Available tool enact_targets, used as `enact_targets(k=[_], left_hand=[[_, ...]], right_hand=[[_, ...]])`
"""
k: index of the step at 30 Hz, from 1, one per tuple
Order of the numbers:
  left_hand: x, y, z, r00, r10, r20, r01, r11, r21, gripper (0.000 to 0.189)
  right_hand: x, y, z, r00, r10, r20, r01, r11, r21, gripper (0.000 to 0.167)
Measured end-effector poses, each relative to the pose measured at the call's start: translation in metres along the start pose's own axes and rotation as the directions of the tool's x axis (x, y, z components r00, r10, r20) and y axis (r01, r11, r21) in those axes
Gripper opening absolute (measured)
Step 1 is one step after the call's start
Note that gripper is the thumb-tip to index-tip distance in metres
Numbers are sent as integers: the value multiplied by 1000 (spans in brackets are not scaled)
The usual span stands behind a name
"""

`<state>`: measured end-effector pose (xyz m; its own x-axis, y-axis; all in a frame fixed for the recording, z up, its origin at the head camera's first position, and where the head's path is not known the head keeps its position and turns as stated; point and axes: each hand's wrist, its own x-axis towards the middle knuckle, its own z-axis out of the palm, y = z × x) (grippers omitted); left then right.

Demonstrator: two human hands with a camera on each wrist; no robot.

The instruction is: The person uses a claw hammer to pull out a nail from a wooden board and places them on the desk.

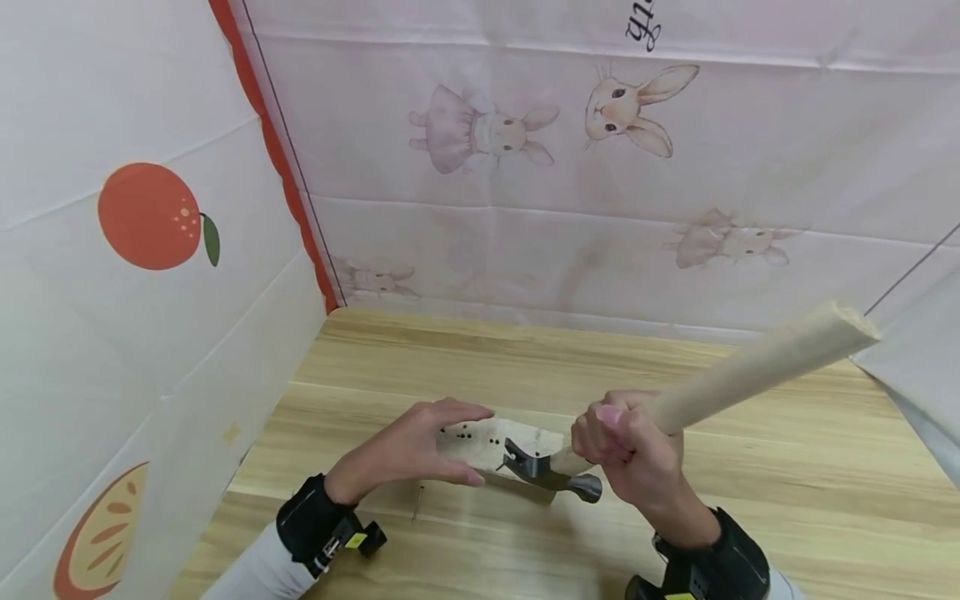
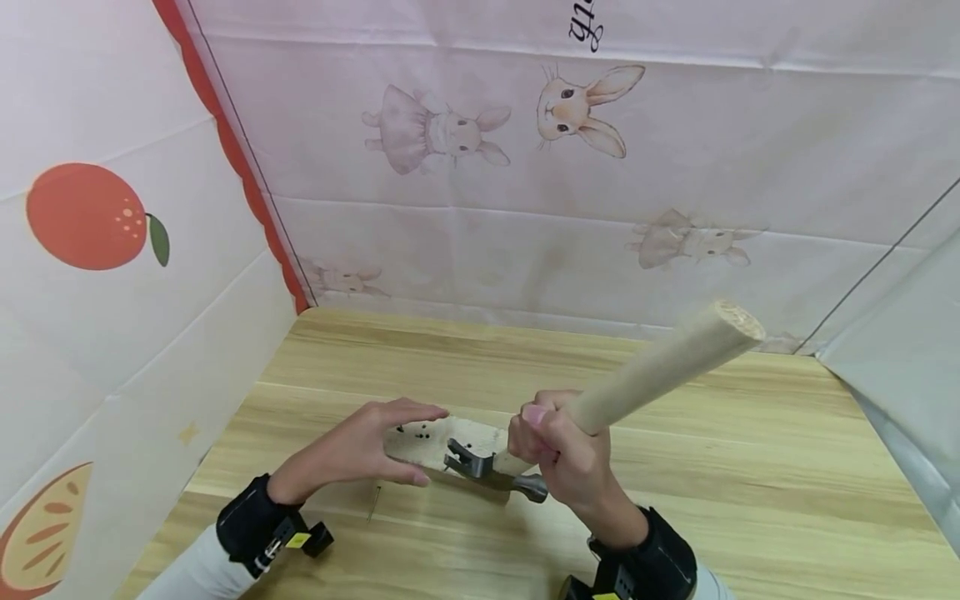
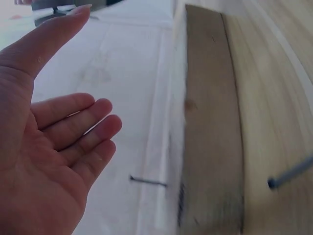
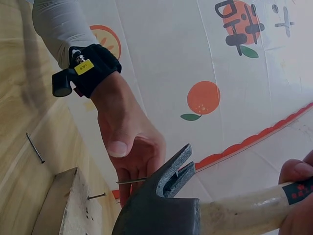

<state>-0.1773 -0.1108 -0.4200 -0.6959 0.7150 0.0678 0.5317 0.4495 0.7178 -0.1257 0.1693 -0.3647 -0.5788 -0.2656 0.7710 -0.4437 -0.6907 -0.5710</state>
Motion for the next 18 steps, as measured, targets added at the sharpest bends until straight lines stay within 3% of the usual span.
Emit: enact_targets(k=[4, 9, 18], left_hand=[[-1, 10, 2, 994, 105, -14, -105, 994, 10, 69], [-1, 17, 7, 975, 218, -44, -218, 976, 5, 56], [1, 25, 16, 940, 329, -90, -328, 944, 21, 28]], right_hand=[[0, -2, 3, 1000, -3, -3, 3, 1000, 2, 34], [0, -3, 4, 1000, -15, 11, 15, 1000, 13, 34], [0, -5, 8, 999, -26, 35, 25, 1000, 17, 32]])
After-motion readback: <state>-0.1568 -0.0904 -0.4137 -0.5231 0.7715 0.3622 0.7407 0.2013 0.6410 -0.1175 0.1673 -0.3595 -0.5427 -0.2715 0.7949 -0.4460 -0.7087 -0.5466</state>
